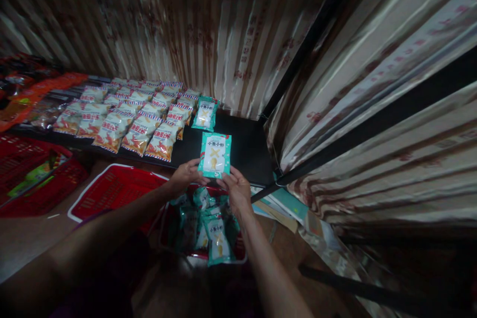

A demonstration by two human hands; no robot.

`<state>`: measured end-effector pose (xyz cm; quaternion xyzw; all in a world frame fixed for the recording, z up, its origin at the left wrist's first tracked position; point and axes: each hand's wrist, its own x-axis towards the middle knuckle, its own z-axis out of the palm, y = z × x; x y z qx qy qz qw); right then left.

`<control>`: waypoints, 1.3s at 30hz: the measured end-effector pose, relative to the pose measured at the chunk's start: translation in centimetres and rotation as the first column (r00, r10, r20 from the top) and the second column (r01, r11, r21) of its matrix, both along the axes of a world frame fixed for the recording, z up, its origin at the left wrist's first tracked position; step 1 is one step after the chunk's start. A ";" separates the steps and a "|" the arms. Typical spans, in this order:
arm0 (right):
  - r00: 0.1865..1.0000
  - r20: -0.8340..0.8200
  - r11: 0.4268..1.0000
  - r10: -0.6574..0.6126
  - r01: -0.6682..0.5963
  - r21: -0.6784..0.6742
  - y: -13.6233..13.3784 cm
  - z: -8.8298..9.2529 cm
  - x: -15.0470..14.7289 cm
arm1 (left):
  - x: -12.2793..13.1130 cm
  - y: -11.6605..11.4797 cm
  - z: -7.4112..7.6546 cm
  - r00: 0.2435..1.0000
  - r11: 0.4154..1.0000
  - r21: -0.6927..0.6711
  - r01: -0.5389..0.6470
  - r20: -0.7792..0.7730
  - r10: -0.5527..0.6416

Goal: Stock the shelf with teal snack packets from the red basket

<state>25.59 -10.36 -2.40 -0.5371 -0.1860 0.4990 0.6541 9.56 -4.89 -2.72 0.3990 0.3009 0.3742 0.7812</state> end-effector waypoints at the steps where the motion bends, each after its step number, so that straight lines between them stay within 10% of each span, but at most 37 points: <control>1: 1.000 0.003 1.000 0.022 -0.022 0.003 -0.1 0.1 0.0 | -0.1 0.0 0.0 1.000 1.000 0.004 0.006 0.002 -0.006; 7: 0.985 -0.020 0.984 0.172 -0.171 0.047 -0.1 1.3 0.5 | -0.2 0.1 -0.4 0.998 0.998 0.045 0.048 -0.032 -0.046; 22: 0.982 -0.074 0.982 -0.172 0.177 0.073 1.2 1.6 3.0 | -1.0 -1.7 0.1 0.948 0.958 0.091 0.271 -0.196 -0.250; 33: 0.971 -0.053 0.971 0.233 -0.230 0.063 0.0 2.6 1.3 | -0.7 -1.1 0.6 0.996 0.997 0.028 0.071 -0.062 -0.069; 39: 0.985 -0.073 0.985 0.156 -0.150 0.087 0.0 2.4 -0.3 | 0.3 -0.3 -0.1 0.987 0.991 0.133 -0.015 -0.154 0.036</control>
